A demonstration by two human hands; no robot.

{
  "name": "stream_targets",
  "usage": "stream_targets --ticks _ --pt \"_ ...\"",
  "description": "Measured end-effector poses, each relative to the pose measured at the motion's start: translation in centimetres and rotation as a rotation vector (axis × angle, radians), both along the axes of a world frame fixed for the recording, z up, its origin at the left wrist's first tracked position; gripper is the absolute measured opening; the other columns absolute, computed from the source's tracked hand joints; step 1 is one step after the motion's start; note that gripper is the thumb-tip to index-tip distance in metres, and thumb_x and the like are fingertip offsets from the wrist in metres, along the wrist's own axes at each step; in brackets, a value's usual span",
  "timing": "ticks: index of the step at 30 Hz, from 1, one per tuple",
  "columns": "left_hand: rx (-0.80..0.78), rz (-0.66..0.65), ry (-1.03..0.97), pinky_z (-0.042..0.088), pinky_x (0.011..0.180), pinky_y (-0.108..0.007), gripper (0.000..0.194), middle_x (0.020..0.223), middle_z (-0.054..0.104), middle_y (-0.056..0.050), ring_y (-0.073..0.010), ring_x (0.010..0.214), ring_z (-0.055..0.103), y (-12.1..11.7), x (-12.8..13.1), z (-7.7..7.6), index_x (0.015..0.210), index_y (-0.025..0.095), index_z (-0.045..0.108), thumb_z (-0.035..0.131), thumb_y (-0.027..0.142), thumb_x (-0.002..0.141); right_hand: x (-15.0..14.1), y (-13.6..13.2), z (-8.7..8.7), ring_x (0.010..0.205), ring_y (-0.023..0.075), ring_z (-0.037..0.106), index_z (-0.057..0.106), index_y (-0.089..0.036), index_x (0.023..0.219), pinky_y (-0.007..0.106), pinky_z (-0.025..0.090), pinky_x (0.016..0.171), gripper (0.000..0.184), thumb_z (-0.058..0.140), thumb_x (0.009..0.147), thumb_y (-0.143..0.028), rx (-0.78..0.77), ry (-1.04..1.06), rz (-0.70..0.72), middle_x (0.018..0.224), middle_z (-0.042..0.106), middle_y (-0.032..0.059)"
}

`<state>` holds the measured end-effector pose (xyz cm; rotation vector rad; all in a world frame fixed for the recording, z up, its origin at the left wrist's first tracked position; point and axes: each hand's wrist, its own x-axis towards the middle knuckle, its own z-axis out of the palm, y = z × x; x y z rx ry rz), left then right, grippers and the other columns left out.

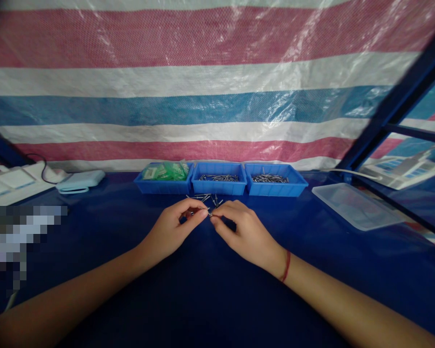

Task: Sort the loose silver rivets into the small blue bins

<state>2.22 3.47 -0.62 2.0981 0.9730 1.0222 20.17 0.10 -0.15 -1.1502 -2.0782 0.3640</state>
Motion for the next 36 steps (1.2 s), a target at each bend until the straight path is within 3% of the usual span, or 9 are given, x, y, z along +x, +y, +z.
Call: stream_targets --ticks 23,32,36 --pt "0.075 -0.001 -0.026 0.044 0.066 -0.024 0.007 0.082 0.063 0.001 -0.0118 0.073 0.057 0.2 0.08 -0.31 0.087 0.02 0.063 0.058 0.019 0.083 0.18 0.29 -0.48 0.081 0.0174 0.061 0.062 -0.02 0.086 0.034 0.049 0.076 0.009 0.053 0.084 -0.02 0.034 0.025 -0.081 0.086 0.068 0.0036" --pt "0.08 0.007 -0.039 0.045 0.074 -0.026 0.008 0.086 0.064 0.001 -0.0123 0.079 0.059 0.27 0.11 -0.49 0.089 0.021 0.064 0.059 0.018 0.082 0.32 0.02 0.04 0.078 0.0167 0.059 0.06 -0.02 0.086 0.032 0.047 0.072 0.008 0.055 0.082 -0.016 0.216 0.047 -0.153 0.081 0.064 0.0029" --pt "0.08 0.003 -0.042 0.045 0.073 -0.025 0.006 0.083 0.064 0.001 -0.0124 0.078 0.059 0.31 0.07 -0.38 0.086 0.02 0.064 0.059 0.019 0.083 0.31 -0.34 0.49 0.079 0.0165 0.059 0.06 -0.02 0.086 0.032 0.046 0.074 0.007 0.057 0.081 -0.015 0.309 0.054 -0.117 0.082 0.065 0.0026"
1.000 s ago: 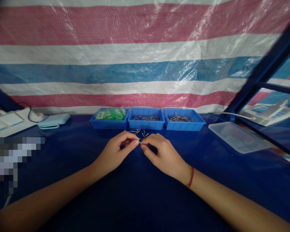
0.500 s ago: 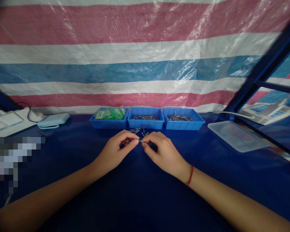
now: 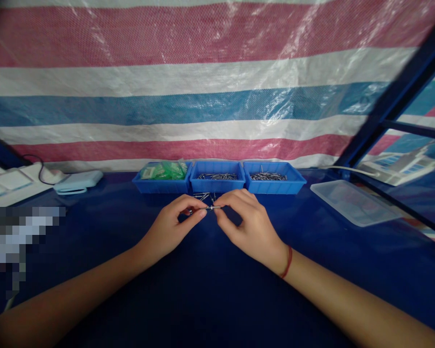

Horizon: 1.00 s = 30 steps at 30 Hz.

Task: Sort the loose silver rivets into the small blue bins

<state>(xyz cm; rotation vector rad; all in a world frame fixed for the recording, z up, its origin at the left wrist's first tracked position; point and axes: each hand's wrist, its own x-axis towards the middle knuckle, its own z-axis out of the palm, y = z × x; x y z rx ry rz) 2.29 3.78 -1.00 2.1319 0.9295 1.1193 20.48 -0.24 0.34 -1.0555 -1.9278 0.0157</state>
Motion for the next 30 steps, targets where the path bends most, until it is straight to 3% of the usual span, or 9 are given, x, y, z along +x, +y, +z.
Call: stream_targets --ticks 6,10,12,16,21,25,30 --pt "0.009 -0.049 0.012 0.046 0.07 -0.026 0.007 0.084 0.065 0.0 -0.0131 0.077 0.06 -0.2 0.0 0.1 0.086 0.021 0.065 0.058 0.021 0.083 0.0 -0.5 0.7 0.077 0.0168 0.058 0.061 -0.018 0.083 0.034 0.042 0.07 0.005 0.059 0.08 -0.015 0.11 -0.154 0.03 0.08 0.066 0.0028" --pt "-0.013 -0.003 0.01 0.047 0.076 -0.028 0.02 0.09 0.066 -0.001 -0.0142 0.083 0.062 -0.2 0.1 0.1 0.1 0.023 0.062 0.061 0.023 0.081 1.7 0.4 1.9 0.073 0.0164 0.059 0.06 -0.019 0.078 0.033 0.042 0.07 0.004 0.057 0.08 -0.017 0.183 -0.214 -0.026 0.077 0.066 0.0023" --pt "-0.041 0.025 0.016 0.047 0.079 -0.03 0.023 0.092 0.066 -0.001 -0.015 0.086 0.062 -0.2 0.1 0.1 0.105 0.023 0.06 0.06 0.024 0.082 3.7 1.5 2.5 0.071 0.0166 0.059 0.059 -0.02 0.075 0.032 0.044 0.069 0.007 0.055 0.081 -0.02 0.206 -0.113 -0.172 0.075 0.065 0.003" --pt "-0.061 0.02 0.062 0.047 0.079 -0.03 0.017 0.094 0.067 0.0 -0.015 0.086 0.062 -0.3 0.1 0.2 0.1 0.023 0.061 0.055 0.025 0.084 9.3 3.8 2.9 0.067 0.019 0.059 0.063 -0.02 0.077 0.032 0.044 0.062 0.018 0.051 0.082 -0.031 0.169 0.017 -0.713 0.076 0.066 0.0062" --pt "-0.023 0.064 0.068 0.045 0.082 -0.031 0.021 0.094 0.066 -0.001 -0.015 0.088 0.061 -0.3 0.0 0.1 0.105 0.023 0.058 0.053 0.021 0.085 13.5 5.3 1.7 0.064 0.024 0.06 0.068 -0.018 0.07 0.034 0.041 0.058 0.023 0.056 0.075 -0.037 -0.117 -0.212 -0.863 0.069 0.067 0.0093" --pt "0.029 0.205 0.104 0.044 0.083 -0.035 0.025 0.091 0.064 -0.002 -0.0177 0.09 0.059 0.2 -0.2 0.0 0.109 0.022 0.055 0.05 0.017 0.084 12.9 5.0 1.7 0.064 0.0233 0.061 0.069 -0.016 0.072 0.033 0.039 0.057 0.026 0.049 0.078 -0.033 -0.104 -0.188 -0.878 0.068 0.067 0.0091" --pt "0.131 0.26 0.398 0.039 0.082 -0.042 0.017 0.095 0.065 -0.003 -0.0239 0.092 0.054 1.1 -1.1 -0.1 0.095 0.023 0.063 0.054 0.022 0.081 10.3 4.4 2.2 0.065 0.0214 0.06 0.067 -0.018 0.071 0.032 0.041 0.06 0.022 0.05 0.078 -0.03 -0.05 -0.181 -0.769 0.069 0.067 0.0076"
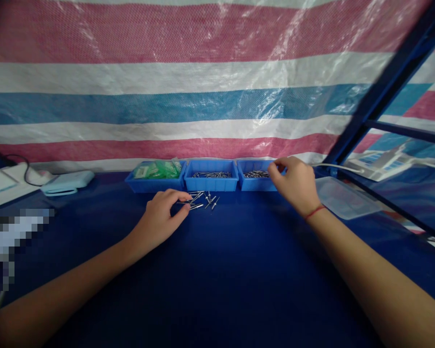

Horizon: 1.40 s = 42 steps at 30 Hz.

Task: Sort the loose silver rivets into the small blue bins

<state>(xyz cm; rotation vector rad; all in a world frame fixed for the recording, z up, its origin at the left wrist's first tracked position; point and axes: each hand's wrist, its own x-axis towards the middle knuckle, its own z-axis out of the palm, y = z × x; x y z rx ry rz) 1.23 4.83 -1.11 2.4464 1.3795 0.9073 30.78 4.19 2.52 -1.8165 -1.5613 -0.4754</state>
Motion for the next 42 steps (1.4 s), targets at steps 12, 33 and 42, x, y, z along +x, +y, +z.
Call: stream_targets --ticks 12,33,42 --pt "0.007 -0.06 0.264 0.037 0.075 -0.039 0.017 0.097 0.065 -0.003 -0.0252 0.091 0.055 -0.4 0.0 0.2 0.091 0.023 0.065 0.048 0.028 0.089 -7.8 -3.0 -1.4 0.065 0.0164 0.057 0.06 -0.019 0.069 0.03 0.043 0.063 0.021 0.049 0.086 -0.025 -0.126 -0.016 0.532 0.071 0.062 0.0038" --pt "-0.179 -0.281 -0.346 0.044 0.076 -0.029 0.011 0.088 0.065 -0.001 -0.0149 0.08 0.057 -2.4 1.6 0.5 0.094 0.021 0.061 0.053 0.023 0.085 -11.6 -4.9 -2.3 0.072 0.0166 0.063 0.069 -0.021 0.078 0.03 0.052 0.062 0.008 0.066 0.076 -0.028 -0.15 0.842 0.804 0.079 0.07 0.0028" --pt "-0.155 -0.301 -0.368 0.044 0.074 -0.028 0.008 0.086 0.064 -0.001 -0.0146 0.081 0.058 -2.3 1.6 0.4 0.089 0.021 0.06 0.053 0.023 0.085 -11.4 -4.9 -2.2 0.064 0.0151 0.061 0.07 -0.021 0.08 0.028 0.05 0.054 0.01 0.066 0.076 -0.029 -0.125 0.763 0.775 0.073 0.068 0.002"
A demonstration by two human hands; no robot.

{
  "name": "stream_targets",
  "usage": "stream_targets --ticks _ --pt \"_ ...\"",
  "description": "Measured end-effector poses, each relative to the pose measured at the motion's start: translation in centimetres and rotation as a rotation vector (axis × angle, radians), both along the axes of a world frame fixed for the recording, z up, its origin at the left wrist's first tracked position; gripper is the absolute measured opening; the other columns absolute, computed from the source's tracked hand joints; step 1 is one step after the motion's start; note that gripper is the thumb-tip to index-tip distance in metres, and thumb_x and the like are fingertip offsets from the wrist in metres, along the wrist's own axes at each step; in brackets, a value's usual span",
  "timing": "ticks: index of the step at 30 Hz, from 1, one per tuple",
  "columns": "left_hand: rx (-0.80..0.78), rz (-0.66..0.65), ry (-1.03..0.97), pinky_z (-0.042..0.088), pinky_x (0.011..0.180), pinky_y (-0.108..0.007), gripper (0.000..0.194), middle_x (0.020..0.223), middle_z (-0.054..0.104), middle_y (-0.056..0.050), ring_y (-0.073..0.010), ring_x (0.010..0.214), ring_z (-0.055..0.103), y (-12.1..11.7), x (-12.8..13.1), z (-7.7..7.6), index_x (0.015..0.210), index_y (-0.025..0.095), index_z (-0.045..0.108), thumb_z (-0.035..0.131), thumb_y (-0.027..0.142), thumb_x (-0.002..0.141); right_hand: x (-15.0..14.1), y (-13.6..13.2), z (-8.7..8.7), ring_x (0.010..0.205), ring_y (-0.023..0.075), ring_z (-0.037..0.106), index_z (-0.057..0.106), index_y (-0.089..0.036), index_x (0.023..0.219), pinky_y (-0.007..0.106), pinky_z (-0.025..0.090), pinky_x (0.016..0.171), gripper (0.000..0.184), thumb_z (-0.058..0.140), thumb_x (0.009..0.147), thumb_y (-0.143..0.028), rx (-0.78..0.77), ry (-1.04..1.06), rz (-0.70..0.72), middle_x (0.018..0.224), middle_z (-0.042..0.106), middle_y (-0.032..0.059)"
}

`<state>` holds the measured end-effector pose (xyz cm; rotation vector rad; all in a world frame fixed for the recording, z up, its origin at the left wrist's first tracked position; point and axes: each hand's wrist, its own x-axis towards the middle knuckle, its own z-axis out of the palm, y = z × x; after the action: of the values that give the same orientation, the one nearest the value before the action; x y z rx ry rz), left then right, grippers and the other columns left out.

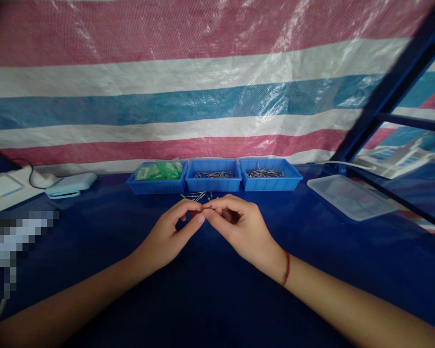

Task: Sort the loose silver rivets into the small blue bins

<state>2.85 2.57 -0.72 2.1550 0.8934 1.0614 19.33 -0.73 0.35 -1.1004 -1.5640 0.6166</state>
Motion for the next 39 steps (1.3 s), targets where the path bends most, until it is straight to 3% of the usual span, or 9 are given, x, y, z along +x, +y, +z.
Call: stream_targets --ticks 10,19,22,24,26,29,34,39 --pt "0.087 0.056 -0.086 0.044 0.077 -0.028 0.009 0.092 0.06 -0.002 -0.0144 0.087 0.055 -0.1 -0.1 0.2 0.091 0.021 0.058 0.056 0.017 0.084 0.1 0.2 -0.3 0.05 0.0092 0.046 0.069 -0.019 0.081 0.023 0.039 0.045 0.012 0.065 0.076 -0.029 -0.009 -0.027 -0.011 0.06 0.055 -0.0018" --pt "0.156 0.126 -0.043 0.044 0.081 -0.03 0.008 0.095 0.057 -0.002 -0.0162 0.091 0.054 -0.1 -0.4 0.1 0.092 0.022 0.055 0.056 0.021 0.085 0.0 0.4 -0.6 0.065 0.0148 0.058 0.066 -0.018 0.08 0.028 0.047 0.058 0.019 0.056 0.084 -0.033 -0.069 -0.132 0.071 0.074 0.066 0.0031" --pt "0.279 0.236 0.058 0.04 0.09 -0.036 0.02 0.103 0.056 -0.005 -0.0197 0.101 0.05 0.3 -0.7 0.3 0.103 0.023 0.054 0.057 0.022 0.084 1.9 1.4 0.1 0.067 0.0158 0.059 0.065 -0.018 0.077 0.028 0.047 0.061 0.02 0.053 0.085 -0.033 0.038 -0.229 -0.069 0.076 0.067 0.0034" --pt "0.381 0.273 0.157 0.038 0.092 -0.04 0.023 0.106 0.055 -0.006 -0.0215 0.103 0.048 0.7 -1.0 0.5 0.106 0.023 0.056 0.057 0.021 0.083 4.5 2.6 0.9 0.066 0.0161 0.059 0.064 -0.019 0.075 0.029 0.046 0.062 0.019 0.053 0.084 -0.03 0.165 -0.358 -0.279 0.077 0.067 0.0039" --pt "0.45 0.281 0.252 0.038 0.09 -0.042 0.019 0.105 0.054 -0.006 -0.0222 0.1 0.048 1.1 -1.2 0.5 0.102 0.023 0.061 0.055 0.021 0.084 7.6 3.8 1.6 0.063 0.0175 0.057 0.065 -0.017 0.073 0.03 0.043 0.062 0.018 0.055 0.081 -0.029 0.268 -0.537 -0.579 0.069 0.063 0.0046" --pt "0.469 0.281 0.383 0.039 0.086 -0.042 0.016 0.106 0.055 -0.006 -0.0243 0.102 0.047 1.3 -1.3 0.2 0.095 0.023 0.065 0.055 0.022 0.083 11.9 5.2 1.9 0.065 0.0212 0.057 0.068 -0.015 0.074 0.032 0.042 0.061 0.021 0.052 0.08 -0.027 0.231 -0.747 -0.838 0.066 0.06 0.0071" --pt "0.421 0.293 0.574 0.039 0.079 -0.043 0.016 0.113 0.056 -0.007 -0.0289 0.106 0.045 1.2 -1.5 -0.3 0.093 0.024 0.069 0.057 0.027 0.082 14.3 5.8 1.1 0.066 0.024 0.057 0.071 -0.012 0.078 0.034 0.042 0.061 0.027 0.053 0.077 -0.032 0.057 -0.851 -0.892 0.069 0.06 0.0115" --pt "0.397 0.267 0.616 0.039 0.078 -0.041 0.016 0.108 0.06 -0.005 -0.0269 0.102 0.048 1.1 -1.6 -0.2 0.085 0.023 0.069 0.054 0.028 0.087 11.7 5.3 1.5 0.066 0.0221 0.056 0.069 -0.015 0.08 0.033 0.043 0.063 0.022 0.052 0.078 -0.029 0.102 -0.793 -0.809 0.068 0.06 0.0078"
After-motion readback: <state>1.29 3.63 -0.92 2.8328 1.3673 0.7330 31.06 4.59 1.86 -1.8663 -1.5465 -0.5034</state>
